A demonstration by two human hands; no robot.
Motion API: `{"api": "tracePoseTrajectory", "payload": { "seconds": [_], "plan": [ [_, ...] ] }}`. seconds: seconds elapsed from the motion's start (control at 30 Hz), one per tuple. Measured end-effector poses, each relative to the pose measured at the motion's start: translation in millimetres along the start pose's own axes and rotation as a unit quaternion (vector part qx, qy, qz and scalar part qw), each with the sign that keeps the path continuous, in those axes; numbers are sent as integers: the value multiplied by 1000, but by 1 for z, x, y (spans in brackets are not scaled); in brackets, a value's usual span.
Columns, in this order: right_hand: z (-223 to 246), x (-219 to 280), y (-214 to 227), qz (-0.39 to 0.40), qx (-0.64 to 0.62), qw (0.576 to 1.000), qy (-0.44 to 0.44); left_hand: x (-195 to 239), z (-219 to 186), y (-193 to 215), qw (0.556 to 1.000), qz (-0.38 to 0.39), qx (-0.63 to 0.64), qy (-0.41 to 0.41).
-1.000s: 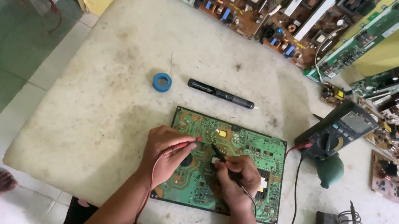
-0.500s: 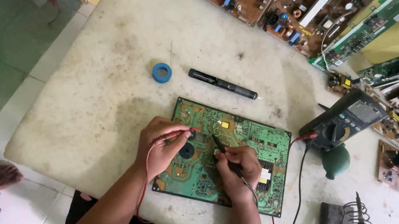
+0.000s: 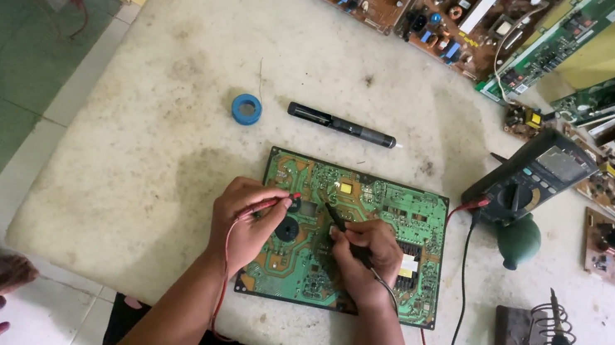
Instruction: The person uses a multimeter to test various points on a green circuit board placed on a white workbench. They move the multimeter probes across different components and traces on the board while observing the readings on the multimeter display.
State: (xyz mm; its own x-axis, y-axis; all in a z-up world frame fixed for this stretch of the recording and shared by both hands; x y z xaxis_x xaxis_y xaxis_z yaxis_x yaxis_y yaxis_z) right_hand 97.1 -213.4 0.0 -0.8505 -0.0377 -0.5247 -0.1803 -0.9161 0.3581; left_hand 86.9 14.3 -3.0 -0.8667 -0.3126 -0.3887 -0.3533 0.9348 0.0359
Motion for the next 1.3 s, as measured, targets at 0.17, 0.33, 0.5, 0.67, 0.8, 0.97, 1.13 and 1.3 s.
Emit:
{"api": "tracePoseTrajectory", "payload": {
  "seconds": [0.17,0.33,0.5,0.67,0.8,0.97,1.13,1.3],
  "plan": [
    [1,1,0,2,8,1000,-13,2,2,-2,999,8,-33,-7],
    [1,0,0,1,7,1000,-17,2,3,-2,999,16,-38,5],
    [1,0,0,1,18,1000,-22,2,5,-3,999,7,-34,7],
    [0,1,0,-2,10,1000,-19,3,7,-2,999,5,-40,2],
    [1,1,-1,-3,7,1000,-24,4,8,-2,1000,-2,-30,0],
    [-1,1,0,1,17,1000,-20,3,7,-2,1000,6,-27,0],
    [0,1,-1,0,15,1000,-18,3,7,-2,999,13,-38,2],
    [0,2,-1,3,0,1000,-20,6,8,-5,999,-8,-37,-37]
  ]
}}
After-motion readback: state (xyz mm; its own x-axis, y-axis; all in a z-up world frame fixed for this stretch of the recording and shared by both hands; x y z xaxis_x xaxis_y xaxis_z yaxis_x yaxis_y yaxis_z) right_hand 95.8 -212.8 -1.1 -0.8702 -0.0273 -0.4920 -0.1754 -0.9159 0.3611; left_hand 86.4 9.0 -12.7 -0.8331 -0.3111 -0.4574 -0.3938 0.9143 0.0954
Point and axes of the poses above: each hand's wrist, its own x-axis away from the middle knuckle, its own y-axis out of the back of the hand, z = x × y, the point moved 1 cm from there along -x, towards the middle knuckle, and after that the axes turned 3 degrees about -y, right-handed, at the moved point
